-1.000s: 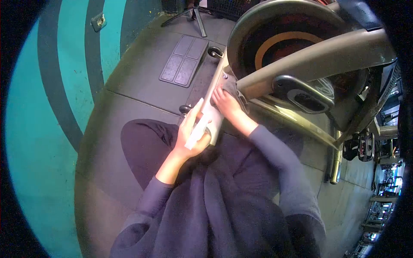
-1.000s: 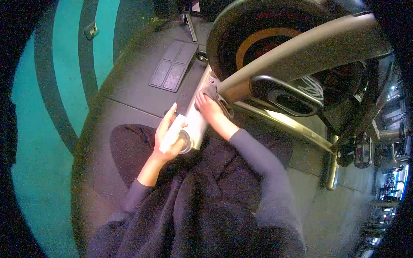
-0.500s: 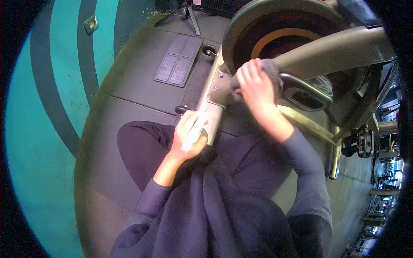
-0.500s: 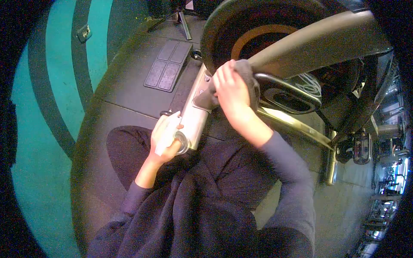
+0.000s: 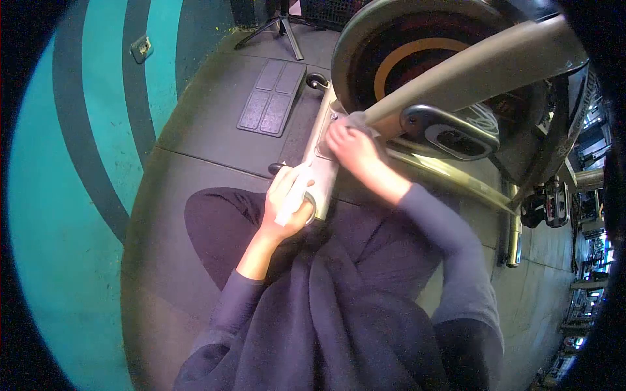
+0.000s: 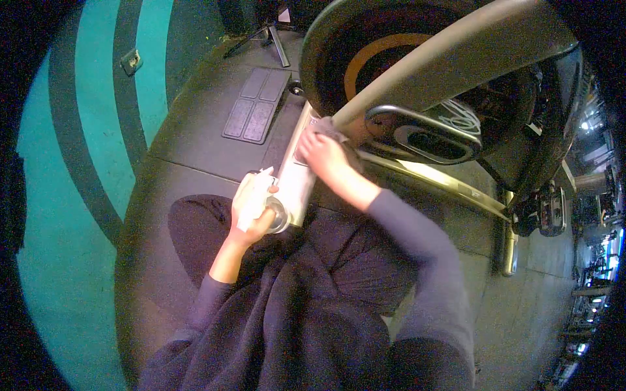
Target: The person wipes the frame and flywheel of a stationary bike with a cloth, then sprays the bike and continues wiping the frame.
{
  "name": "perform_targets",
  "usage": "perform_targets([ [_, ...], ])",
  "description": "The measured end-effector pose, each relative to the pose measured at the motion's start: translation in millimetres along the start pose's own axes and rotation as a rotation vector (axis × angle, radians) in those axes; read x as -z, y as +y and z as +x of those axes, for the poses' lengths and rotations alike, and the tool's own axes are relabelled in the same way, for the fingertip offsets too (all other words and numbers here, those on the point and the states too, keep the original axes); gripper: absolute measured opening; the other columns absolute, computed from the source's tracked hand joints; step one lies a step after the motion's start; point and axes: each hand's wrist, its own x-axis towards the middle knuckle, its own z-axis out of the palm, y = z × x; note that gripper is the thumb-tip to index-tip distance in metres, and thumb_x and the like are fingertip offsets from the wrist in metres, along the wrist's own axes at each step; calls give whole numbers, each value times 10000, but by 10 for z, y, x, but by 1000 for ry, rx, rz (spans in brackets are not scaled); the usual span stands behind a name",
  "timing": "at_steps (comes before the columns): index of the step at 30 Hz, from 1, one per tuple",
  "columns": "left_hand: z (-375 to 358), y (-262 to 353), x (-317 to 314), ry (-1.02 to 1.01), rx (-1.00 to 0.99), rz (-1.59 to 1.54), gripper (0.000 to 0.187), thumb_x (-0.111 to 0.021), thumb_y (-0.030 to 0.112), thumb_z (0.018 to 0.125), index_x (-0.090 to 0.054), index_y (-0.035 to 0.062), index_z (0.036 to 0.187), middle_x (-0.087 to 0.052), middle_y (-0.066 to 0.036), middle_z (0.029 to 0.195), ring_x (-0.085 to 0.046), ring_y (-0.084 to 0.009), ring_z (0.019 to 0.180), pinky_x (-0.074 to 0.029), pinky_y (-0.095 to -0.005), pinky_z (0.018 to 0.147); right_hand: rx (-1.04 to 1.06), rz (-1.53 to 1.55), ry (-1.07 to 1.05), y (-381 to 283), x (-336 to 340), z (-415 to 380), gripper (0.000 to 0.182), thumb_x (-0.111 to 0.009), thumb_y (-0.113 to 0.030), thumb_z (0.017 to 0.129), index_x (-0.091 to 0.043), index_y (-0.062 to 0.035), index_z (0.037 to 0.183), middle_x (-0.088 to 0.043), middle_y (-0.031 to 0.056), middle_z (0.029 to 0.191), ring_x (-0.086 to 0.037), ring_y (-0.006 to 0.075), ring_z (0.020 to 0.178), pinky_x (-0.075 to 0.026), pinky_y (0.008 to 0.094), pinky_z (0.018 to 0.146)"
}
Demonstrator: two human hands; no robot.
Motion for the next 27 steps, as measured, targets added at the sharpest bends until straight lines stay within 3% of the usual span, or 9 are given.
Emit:
perform_targets([
  [2,5,6,-6,11,0,3,549,-530,18,620,-564,-66,1161,-636,-154,920,-582,-313,838,-486,-384,792,-185,31,44,363,464,-78,412,-534,-163,774,-570,-72,1174,-565,96,1265,-522,221,1211,-490,296,847],
  [6,26,11,-13,31,7,-18,565,-529,12,611,-560,-67,1169,-640,-150,899,-584,-312,823,-488,-382,784,-259,-85,184,820,1120,-131,348,-524,-174,771,-599,-24,1076,-593,115,1171,-531,227,1175,-383,318,1034],
  [7,29,12,-15,30,23,-33,568,-529,11,608,-561,-67,1170,-641,-149,893,-584,-311,819,-489,-383,782,-260,-131,99,811,1096,-148,469,-525,-192,764,-533,-65,1215,-557,82,1237,-495,229,1213,-332,366,1088],
  [11,35,-10,-21,32,-18,0,576,-531,9,600,-560,-68,1170,-642,-150,887,-585,-315,816,-489,-390,785,-48,-494,-154,405,691,-121,579,-480,-258,795,-418,-46,1330,-442,148,1340,-367,323,1299,-232,457,1131],
  [14,20,-10,-16,27,-6,-8,582,-533,7,600,-554,-74,1176,-640,-154,892,-585,-320,824,-489,-394,789,97,-383,-37,-84,-126,-112,597,-442,-300,817,-406,-14,1340,-442,158,1342,-377,349,1276,-230,479,1124],
  [16,22,-8,-20,29,-2,-17,587,-535,6,601,-549,-79,1182,-638,-156,895,-584,-320,829,-489,-394,790,138,-355,-250,-309,-100,31,651,-452,-277,851,-310,-69,1451,-320,97,1499,-266,307,1382,-196,425,1136],
  [20,35,3,-1,14,-39,27,593,-542,8,601,-544,-84,1187,-634,-158,897,-579,-320,836,-486,-392,797,74,-112,-270,-451,-244,103,593,-435,-224,884,-335,-30,1435,-355,90,1493,-309,258,1376,-250,346,1110],
  [24,28,16,18,13,1,6,595,-541,8,600,-546,-74,1190,-635,-160,900,-578,-324,841,-485,-392,799,-27,-23,-275,-124,113,80,539,-479,-218,847,-452,-21,1348,-448,97,1412,-360,254,1339,-319,318,1057],
  [27,-14,-22,19,12,16,28,608,-535,12,597,-545,-62,1201,-639,-159,907,-579,-326,846,-484,-396,801,-300,-91,-138,299,618,71,401,-495,-212,835,-573,-20,1178,-540,131,1249,-418,282,1265,-344,330,1033],
])
